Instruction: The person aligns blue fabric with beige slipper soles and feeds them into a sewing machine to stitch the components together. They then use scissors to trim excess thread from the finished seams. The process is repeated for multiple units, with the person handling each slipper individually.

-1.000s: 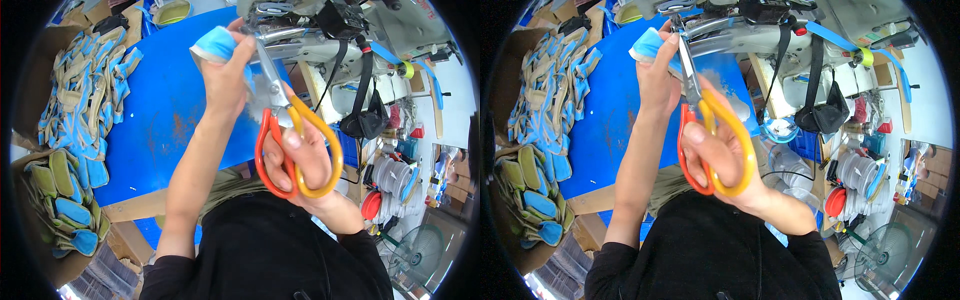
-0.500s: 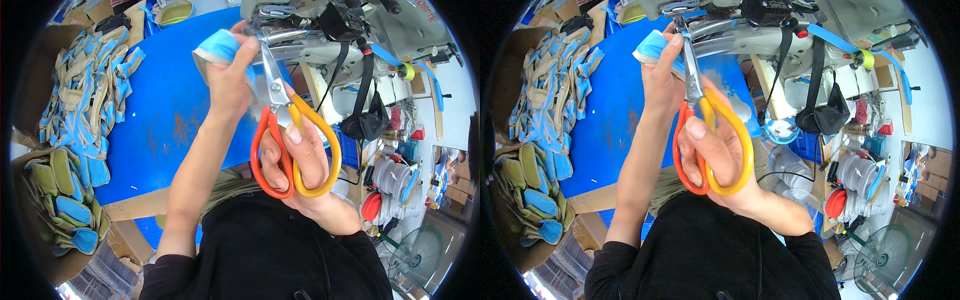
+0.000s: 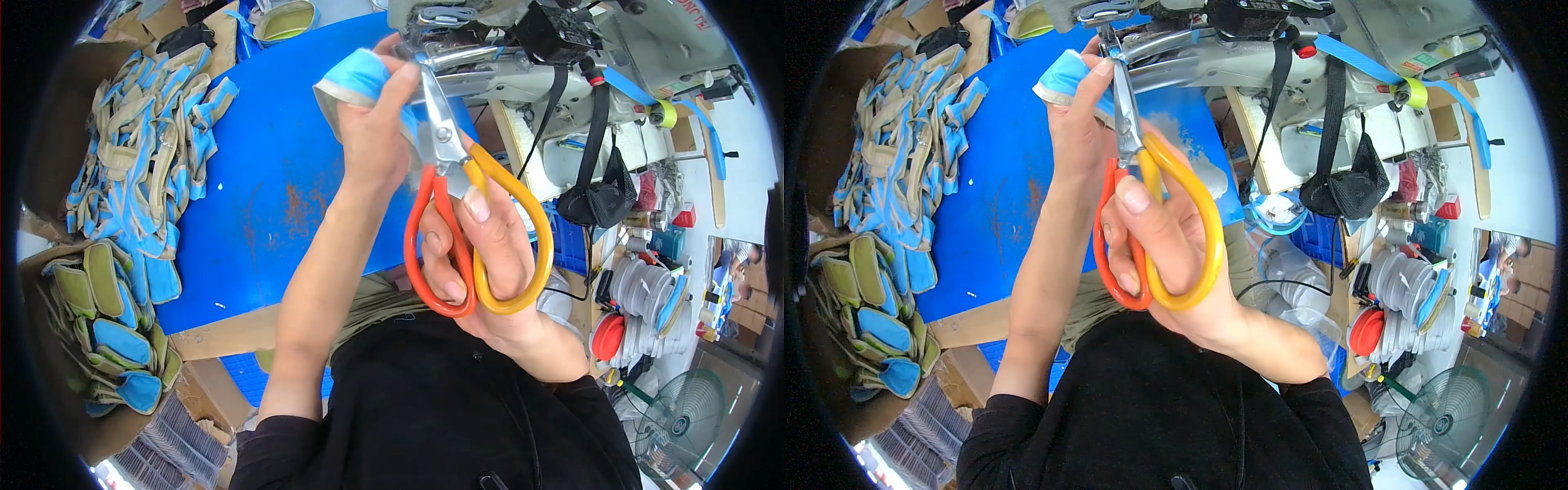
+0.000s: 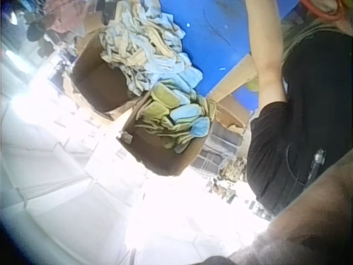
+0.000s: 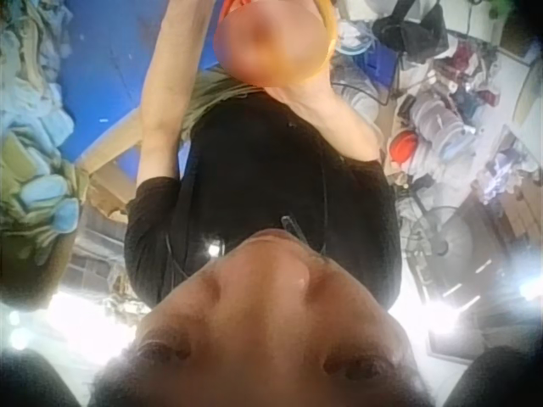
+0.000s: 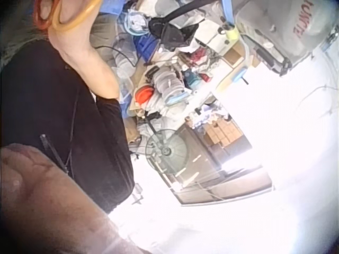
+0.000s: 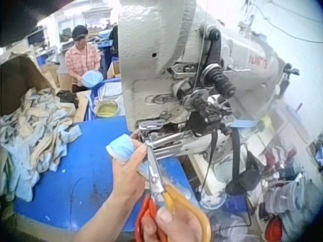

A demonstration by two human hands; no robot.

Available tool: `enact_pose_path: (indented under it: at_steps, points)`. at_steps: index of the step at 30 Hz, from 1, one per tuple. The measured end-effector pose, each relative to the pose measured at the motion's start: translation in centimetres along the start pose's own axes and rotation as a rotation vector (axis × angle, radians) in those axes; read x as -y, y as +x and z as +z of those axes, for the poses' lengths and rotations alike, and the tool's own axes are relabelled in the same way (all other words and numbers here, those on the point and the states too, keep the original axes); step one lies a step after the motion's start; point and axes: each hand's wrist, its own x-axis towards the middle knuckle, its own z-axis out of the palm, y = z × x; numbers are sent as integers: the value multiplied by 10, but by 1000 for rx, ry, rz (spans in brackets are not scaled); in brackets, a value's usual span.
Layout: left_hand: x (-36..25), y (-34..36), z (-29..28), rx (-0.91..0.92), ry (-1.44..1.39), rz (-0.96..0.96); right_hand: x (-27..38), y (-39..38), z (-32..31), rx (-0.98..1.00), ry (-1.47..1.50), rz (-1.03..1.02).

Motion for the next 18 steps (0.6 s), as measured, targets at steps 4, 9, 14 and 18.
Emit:
enact_pose_path:
  at_steps: [4, 9, 14, 18]
  points:
    - [1, 1, -1, 19, -36, -29, -4, 3, 2, -4, -12, -27]
    - [-4, 0, 5, 2, 33, 14, -4, 1, 0, 1, -7, -20]
    - [-3, 0, 5, -5, 23, 33, -5, -4, 2, -15, -43, -30]
    - [-4, 1, 6, -10, 29, 15, -10, 1, -2, 18, 21, -45]
